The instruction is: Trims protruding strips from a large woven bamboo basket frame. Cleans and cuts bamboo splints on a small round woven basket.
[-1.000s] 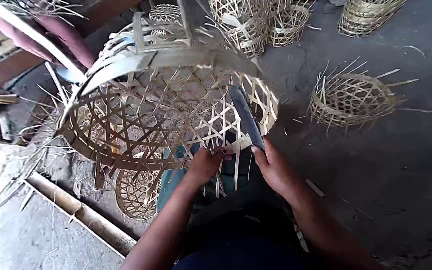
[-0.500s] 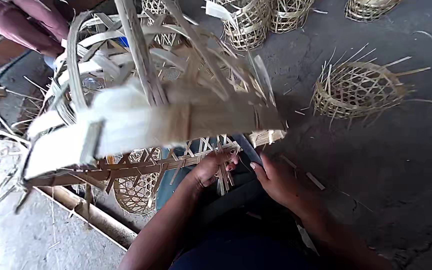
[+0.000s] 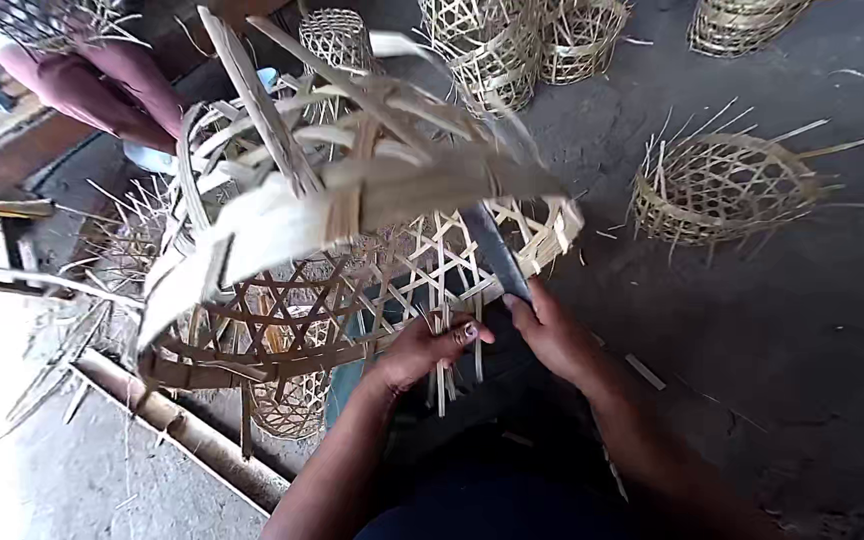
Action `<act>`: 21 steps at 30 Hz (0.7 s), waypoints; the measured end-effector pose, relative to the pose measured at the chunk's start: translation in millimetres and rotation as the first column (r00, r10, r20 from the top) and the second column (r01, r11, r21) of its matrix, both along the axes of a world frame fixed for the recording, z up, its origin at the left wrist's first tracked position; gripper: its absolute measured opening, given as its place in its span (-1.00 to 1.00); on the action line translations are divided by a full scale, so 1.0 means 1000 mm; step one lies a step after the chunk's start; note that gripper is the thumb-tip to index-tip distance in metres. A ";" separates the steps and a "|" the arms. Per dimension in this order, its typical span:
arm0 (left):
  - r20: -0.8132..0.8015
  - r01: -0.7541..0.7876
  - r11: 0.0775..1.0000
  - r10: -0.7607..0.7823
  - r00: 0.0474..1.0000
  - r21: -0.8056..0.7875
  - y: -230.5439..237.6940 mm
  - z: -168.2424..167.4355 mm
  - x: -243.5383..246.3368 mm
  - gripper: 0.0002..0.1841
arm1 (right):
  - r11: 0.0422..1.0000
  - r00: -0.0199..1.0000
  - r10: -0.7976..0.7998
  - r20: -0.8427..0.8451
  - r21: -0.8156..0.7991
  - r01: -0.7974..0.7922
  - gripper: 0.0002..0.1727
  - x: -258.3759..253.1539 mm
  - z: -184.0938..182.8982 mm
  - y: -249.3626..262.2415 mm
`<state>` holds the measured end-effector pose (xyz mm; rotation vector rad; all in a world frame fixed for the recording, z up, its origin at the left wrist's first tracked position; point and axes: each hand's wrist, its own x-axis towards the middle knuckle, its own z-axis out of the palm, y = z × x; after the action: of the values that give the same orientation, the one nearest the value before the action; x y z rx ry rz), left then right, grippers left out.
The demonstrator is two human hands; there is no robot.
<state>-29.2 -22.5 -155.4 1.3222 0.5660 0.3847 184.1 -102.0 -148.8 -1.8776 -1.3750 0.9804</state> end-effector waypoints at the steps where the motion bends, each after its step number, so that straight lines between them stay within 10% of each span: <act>1: -0.105 -0.080 0.994 0.088 0.991 0.079 0.001 0.005 -0.001 -0.75 | 1.000 0.999 -0.026 0.020 -0.005 0.026 -0.60 0.004 0.006 -0.003; 6: -0.420 -0.048 0.992 0.094 0.903 0.119 0.001 0.011 0.018 -0.69 | 0.996 0.977 -0.086 0.197 0.023 0.083 -0.56 -0.006 0.030 -0.011; 13: -0.049 -0.049 0.972 0.038 0.998 -0.230 0.006 -0.026 0.028 -0.72 | 0.999 0.994 0.051 0.100 -0.021 -0.050 -0.47 0.003 0.006 -0.035; 21: -0.066 -0.084 0.971 0.071 0.995 -0.223 0.007 -0.029 0.034 -0.77 | 0.983 0.977 0.136 0.162 -0.141 -0.113 -0.45 -0.010 -0.010 -0.023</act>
<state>5.1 -15.9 -184.7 1.0979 0.6903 0.3366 174.5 -124.6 -159.1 -2.0331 -1.5795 1.0119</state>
